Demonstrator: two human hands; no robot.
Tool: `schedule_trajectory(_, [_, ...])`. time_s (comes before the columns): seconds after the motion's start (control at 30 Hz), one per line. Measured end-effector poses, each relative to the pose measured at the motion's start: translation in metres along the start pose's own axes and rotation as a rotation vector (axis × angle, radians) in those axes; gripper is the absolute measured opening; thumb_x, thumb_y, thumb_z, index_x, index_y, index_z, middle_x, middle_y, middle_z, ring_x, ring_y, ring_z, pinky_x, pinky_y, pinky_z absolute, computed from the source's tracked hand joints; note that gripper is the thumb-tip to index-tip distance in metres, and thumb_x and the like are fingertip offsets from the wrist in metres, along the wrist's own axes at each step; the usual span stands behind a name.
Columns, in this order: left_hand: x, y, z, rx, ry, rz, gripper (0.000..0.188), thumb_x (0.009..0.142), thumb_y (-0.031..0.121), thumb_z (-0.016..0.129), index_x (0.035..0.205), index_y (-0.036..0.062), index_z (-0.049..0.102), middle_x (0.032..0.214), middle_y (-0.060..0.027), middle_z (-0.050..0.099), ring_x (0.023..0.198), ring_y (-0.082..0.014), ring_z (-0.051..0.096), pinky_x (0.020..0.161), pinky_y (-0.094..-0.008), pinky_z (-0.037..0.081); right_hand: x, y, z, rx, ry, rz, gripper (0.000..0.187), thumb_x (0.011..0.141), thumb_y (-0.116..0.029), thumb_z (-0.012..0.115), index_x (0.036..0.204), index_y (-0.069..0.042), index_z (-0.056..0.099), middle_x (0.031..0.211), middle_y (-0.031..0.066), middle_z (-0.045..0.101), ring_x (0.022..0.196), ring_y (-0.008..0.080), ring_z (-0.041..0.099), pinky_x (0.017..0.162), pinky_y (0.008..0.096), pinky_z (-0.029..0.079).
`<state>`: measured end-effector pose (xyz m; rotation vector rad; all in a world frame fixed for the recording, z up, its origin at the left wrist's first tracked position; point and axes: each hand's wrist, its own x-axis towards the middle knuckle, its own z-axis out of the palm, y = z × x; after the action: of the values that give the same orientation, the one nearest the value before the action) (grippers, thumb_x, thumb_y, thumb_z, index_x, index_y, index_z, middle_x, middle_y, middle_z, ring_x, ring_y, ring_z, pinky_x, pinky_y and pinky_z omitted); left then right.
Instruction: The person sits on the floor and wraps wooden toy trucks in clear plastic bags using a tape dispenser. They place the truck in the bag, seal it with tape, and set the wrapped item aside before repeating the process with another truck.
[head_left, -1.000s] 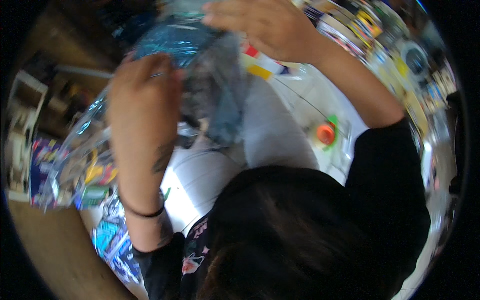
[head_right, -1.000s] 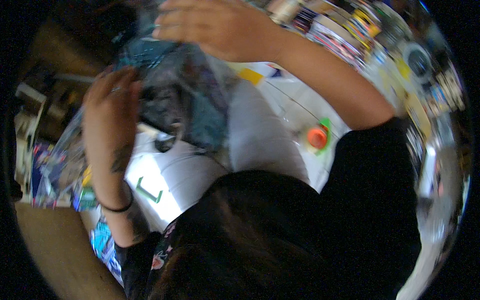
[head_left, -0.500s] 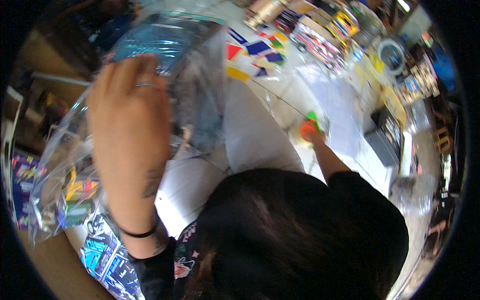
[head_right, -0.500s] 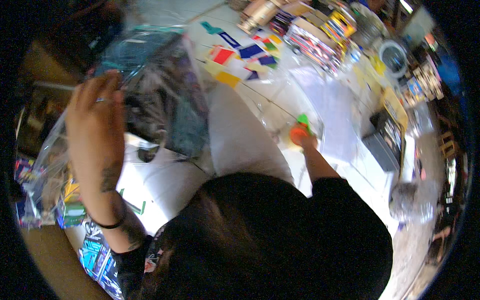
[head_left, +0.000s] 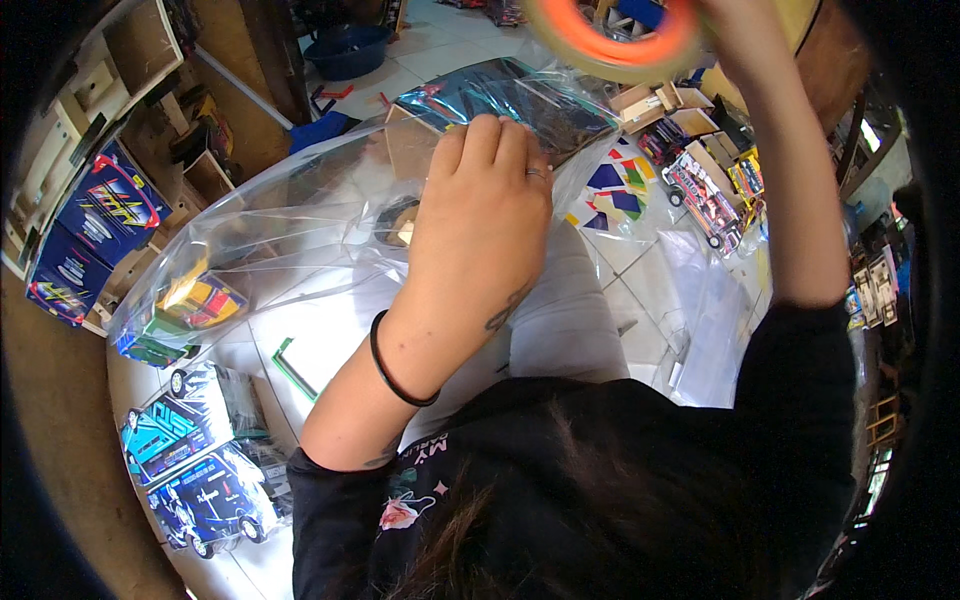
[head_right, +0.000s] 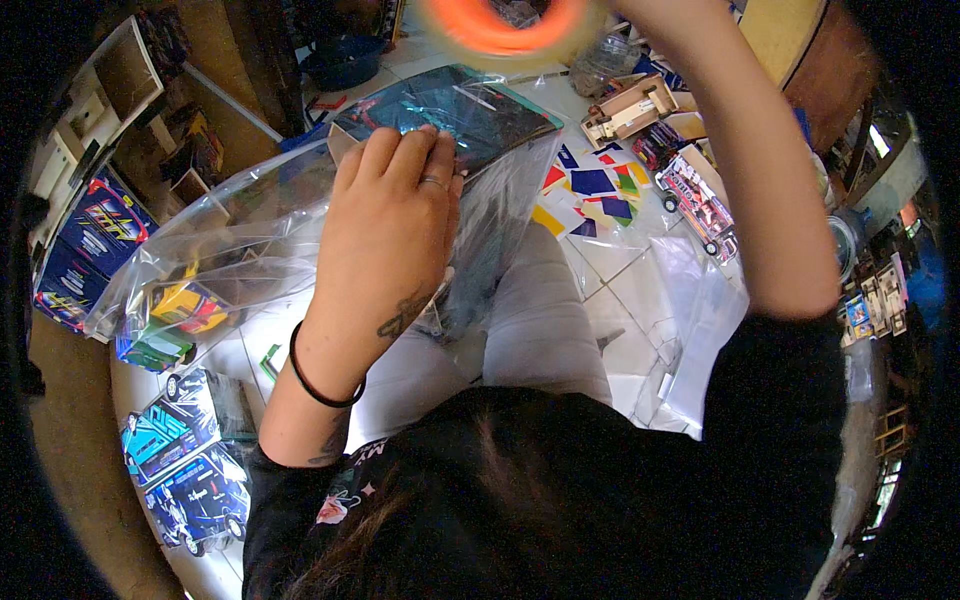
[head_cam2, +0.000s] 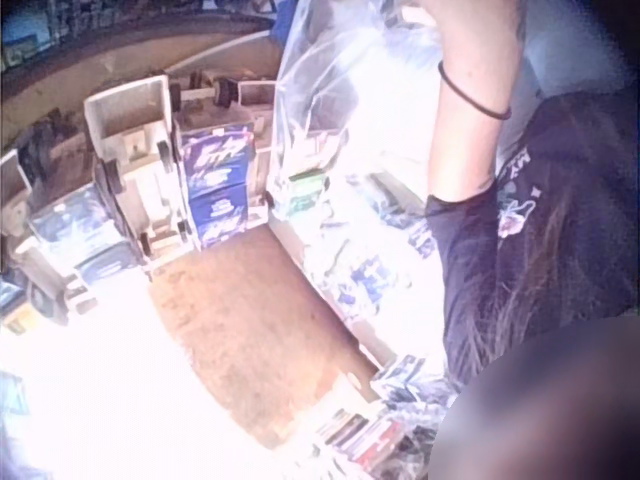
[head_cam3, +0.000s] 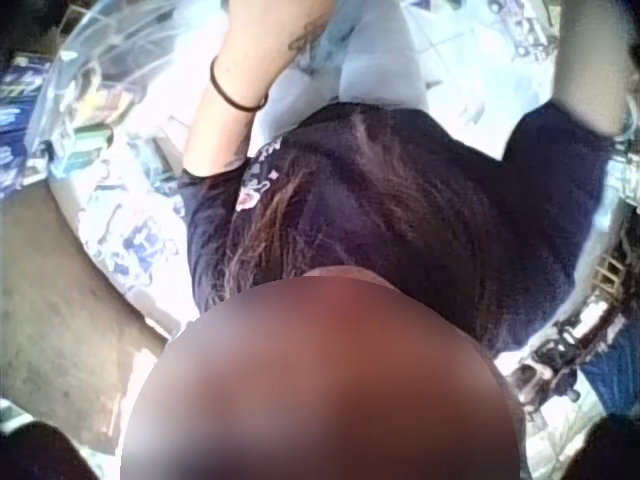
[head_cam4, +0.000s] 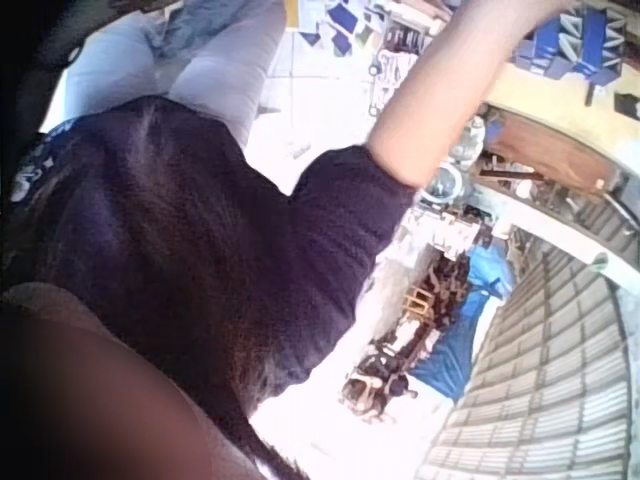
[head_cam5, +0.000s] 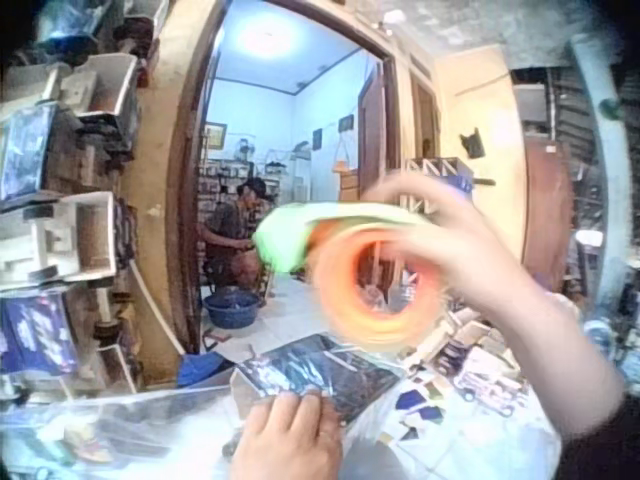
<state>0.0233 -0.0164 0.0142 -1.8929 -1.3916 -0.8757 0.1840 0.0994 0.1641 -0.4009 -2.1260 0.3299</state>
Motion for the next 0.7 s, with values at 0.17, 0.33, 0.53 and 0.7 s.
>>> schedule_trajectory(0.17, [-0.004, -0.004, 0.002, 0.025, -0.003, 0.006, 0.026, 0.077, 0.013, 0.055, 0.096, -0.0030, 0.065, 0.101, -0.0122, 0.059, 0.101, -0.0264, 0.051, 0.093, -0.0395, 0.040, 0.090, -0.019, 0.078, -0.221, -0.524, 0.111, 0.021, 0.071, -0.019, 0.067, 0.079, 0.001, 0.070, 0.077, 0.0114, 0.069, 0.069, 0.0196, 0.062, 0.067, 0.0310, 0.049])
schedule_trajectory(0.33, [-0.008, -0.010, 0.003, -0.009, 0.035, 0.015, 0.028, 0.079, 0.014, 0.057, 0.099, -0.0039, 0.064, 0.105, -0.0133, 0.060, 0.102, -0.0269, 0.052, 0.093, -0.0396, 0.041, 0.117, -0.004, 0.107, -0.311, -0.636, 0.378, 0.019, 0.067, -0.018, 0.068, 0.075, 0.000, 0.069, 0.074, 0.0105, 0.068, 0.066, 0.0201, 0.062, 0.061, 0.0335, 0.049])
schedule_trajectory(0.53, [-0.010, -0.015, 0.003, -0.060, 0.062, 0.051, 0.036, 0.080, 0.018, 0.062, 0.107, -0.0059, 0.061, 0.107, -0.0133, 0.060, 0.098, -0.0257, 0.053, 0.089, -0.0374, 0.043, 0.168, 0.000, 0.145, -0.293, -1.143, 0.788, 0.013, 0.067, -0.017, 0.064, 0.073, -0.005, 0.064, 0.072, 0.0097, 0.066, 0.060, 0.0227, 0.062, 0.061, 0.0351, 0.051])
schedule_trajectory(0.7, [-0.010, -0.018, 0.001, -0.054, 0.061, 0.036, 0.037, 0.079, 0.018, 0.062, 0.107, -0.0063, 0.061, 0.105, -0.0143, 0.060, 0.097, -0.0253, 0.053, 0.090, -0.0380, 0.044, 0.136, -0.016, 0.116, -0.384, -1.015, 0.446, 0.024, 0.073, -0.022, 0.068, 0.086, -0.002, 0.069, 0.074, 0.0096, 0.067, 0.066, 0.0200, 0.061, 0.064, 0.0341, 0.048])
